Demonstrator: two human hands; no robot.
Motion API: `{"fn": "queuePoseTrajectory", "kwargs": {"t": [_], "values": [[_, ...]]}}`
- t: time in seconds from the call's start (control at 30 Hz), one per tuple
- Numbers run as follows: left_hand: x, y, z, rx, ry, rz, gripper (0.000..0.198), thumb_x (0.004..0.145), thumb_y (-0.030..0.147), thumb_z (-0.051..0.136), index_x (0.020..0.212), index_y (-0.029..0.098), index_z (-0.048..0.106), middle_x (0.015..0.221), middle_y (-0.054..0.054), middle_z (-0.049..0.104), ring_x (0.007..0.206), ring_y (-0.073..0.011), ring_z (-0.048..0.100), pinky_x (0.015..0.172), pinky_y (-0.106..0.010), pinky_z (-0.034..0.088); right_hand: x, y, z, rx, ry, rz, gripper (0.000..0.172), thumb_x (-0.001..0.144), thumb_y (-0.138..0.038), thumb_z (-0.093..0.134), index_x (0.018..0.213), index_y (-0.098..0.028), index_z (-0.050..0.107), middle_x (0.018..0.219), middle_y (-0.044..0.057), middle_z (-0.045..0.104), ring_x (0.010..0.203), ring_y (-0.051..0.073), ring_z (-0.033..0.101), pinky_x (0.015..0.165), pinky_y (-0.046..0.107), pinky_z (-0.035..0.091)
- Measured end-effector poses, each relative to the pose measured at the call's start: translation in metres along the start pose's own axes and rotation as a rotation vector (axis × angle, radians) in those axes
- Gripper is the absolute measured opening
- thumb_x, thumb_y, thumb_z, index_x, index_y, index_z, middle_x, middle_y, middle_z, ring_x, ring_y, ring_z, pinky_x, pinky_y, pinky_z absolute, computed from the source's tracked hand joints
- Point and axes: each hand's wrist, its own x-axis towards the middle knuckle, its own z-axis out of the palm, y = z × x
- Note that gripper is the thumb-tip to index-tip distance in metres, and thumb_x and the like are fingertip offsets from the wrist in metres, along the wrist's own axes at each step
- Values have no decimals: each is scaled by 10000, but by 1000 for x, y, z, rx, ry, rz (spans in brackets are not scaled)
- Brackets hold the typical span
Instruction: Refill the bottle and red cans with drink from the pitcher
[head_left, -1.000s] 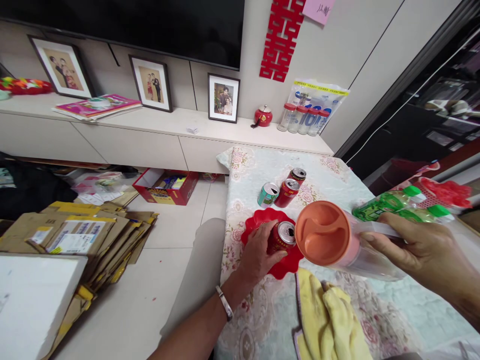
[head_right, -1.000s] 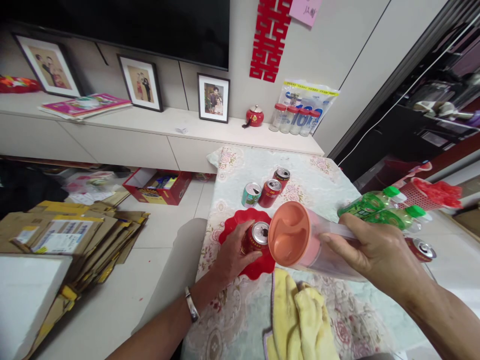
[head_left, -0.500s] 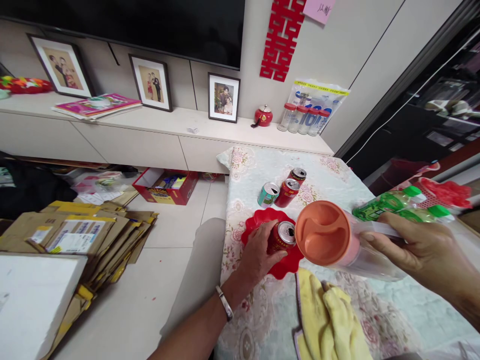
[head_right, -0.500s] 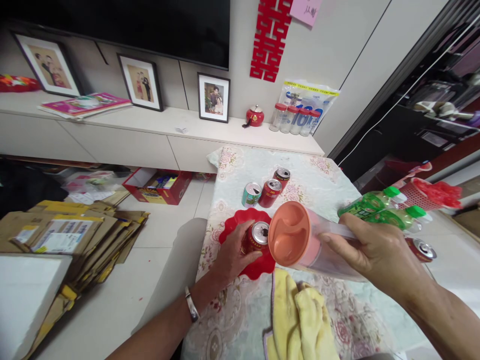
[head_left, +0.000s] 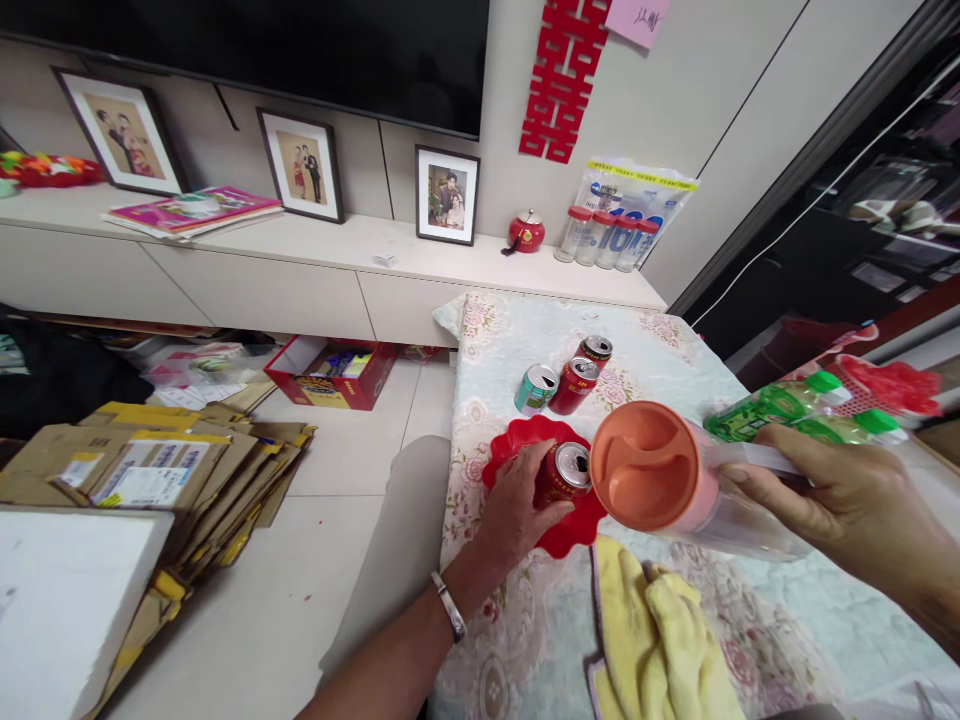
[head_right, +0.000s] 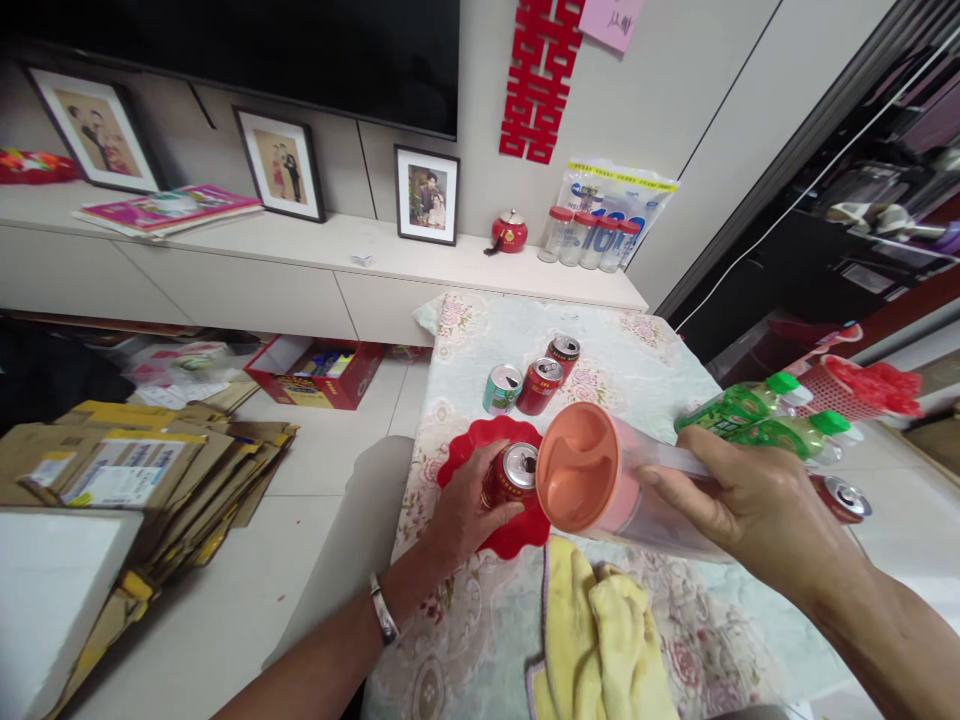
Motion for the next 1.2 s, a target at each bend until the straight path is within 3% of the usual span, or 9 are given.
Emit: {"fn": "queuePoseTrajectory", "kwargs": {"t": [1.2], "values": [[0,-3,2,4,1,-7,786,788,158,835,1479,265,476,1504,-126,600,1406,-354,553,1189,-587,423,-2,1,-1,22,-34,26,483,1018,-592,519,677,-250,516,445,-92,366,325,98,377,341,252,302]]}}
